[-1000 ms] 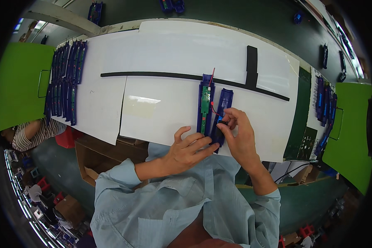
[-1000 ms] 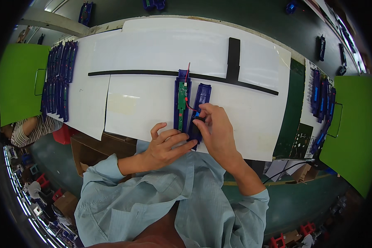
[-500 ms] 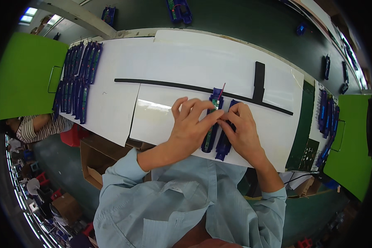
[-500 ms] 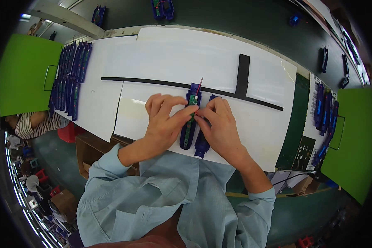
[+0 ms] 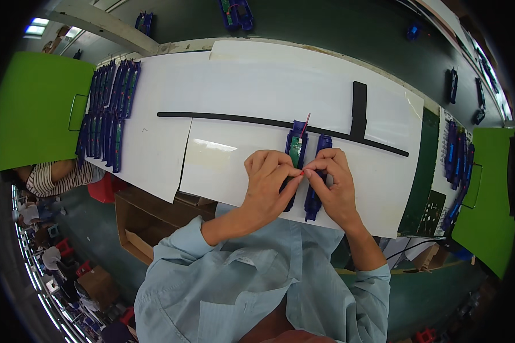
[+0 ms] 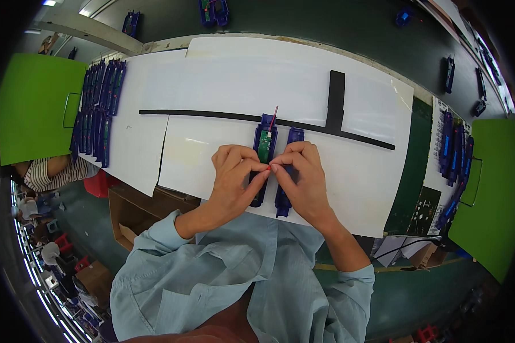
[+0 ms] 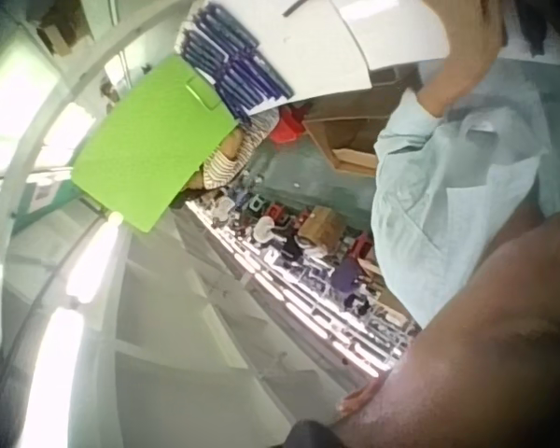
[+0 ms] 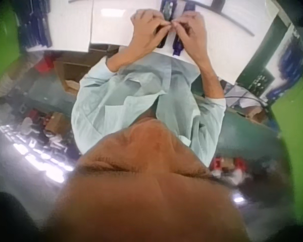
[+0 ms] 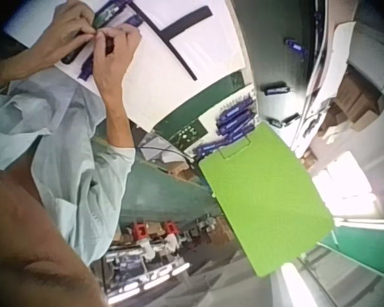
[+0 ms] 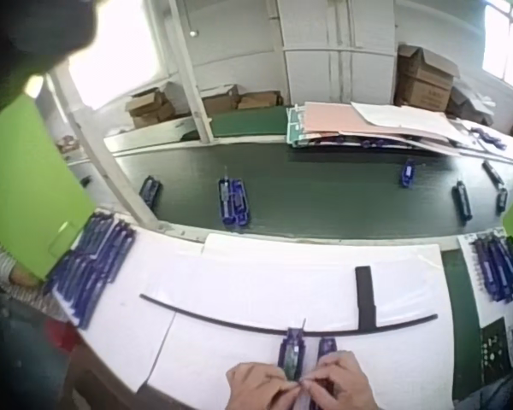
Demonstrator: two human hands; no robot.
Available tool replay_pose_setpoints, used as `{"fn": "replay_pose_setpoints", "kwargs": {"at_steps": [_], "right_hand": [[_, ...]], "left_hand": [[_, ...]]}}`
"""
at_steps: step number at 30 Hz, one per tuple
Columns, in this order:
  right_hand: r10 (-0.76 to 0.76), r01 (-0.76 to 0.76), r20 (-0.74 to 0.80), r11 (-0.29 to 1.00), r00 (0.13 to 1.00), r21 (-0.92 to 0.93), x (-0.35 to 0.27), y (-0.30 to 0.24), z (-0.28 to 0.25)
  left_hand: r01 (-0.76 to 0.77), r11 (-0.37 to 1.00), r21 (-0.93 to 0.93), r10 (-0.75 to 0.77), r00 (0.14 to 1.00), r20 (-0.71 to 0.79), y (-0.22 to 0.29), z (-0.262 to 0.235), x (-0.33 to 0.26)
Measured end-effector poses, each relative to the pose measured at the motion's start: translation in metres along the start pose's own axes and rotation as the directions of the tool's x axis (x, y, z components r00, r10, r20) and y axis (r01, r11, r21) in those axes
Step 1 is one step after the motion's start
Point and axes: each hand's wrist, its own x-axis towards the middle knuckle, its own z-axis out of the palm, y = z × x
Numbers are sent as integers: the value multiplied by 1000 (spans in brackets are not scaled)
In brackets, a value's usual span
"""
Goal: The person assembles small electronic devices by inserting circuit boards into blue plastic housings. They repeatedly pick up a board and a casing, align the components, and press them together to secure the fit. The finished units are placed on the table to the right.
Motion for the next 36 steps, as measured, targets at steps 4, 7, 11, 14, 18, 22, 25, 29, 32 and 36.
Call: {"fn": "replay_pose_setpoints", "kwargs": {"at_steps": [4, 7, 11, 14, 18, 22, 25, 29, 32, 36], "right_hand": [[-180, 187, 58, 972, 982, -145, 6, -8, -1], [-305, 340, 175, 915, 936, -219, 11, -9, 2], [-372, 445, 263, 835, 890, -324, 10, -7, 7], [-370, 461, 293, 809, 881, -365, 11, -12, 6], [-327, 431, 314, 826, 891, -364, 14, -17, 7], [-263, 376, 334, 861, 905, -343, 19, -25, 3], [-223, 323, 321, 897, 920, -301, 22, -25, 1], [-95, 201, 353, 940, 931, -277, 26, -24, -3], [-63, 181, 384, 943, 921, -281, 29, -26, -4], [3, 135, 413, 942, 911, -306, 33, -29, -3]], "left_hand": [[-24, 977, 213, 26, 1000, -8, 5, -14, -15], [-66, 965, 252, 56, 997, 43, 3, -12, -19], [-60, 981, 185, 52, 998, 46, -2, -10, -19], [-79, 987, 138, 72, 996, 49, -6, -5, -15], [-129, 978, 164, 122, 991, 53, -9, -5, -17], [-133, 982, 137, 134, 991, 1, -10, -5, -20], [-120, 992, 47, 121, 992, -19, -10, -10, -35], [-182, 982, 59, 175, 979, 101, -3, -20, -54], [-238, 966, 105, 222, 965, 139, -13, -12, -61], [-259, 963, 73, 250, 962, 113, -19, -5, -64]]}}
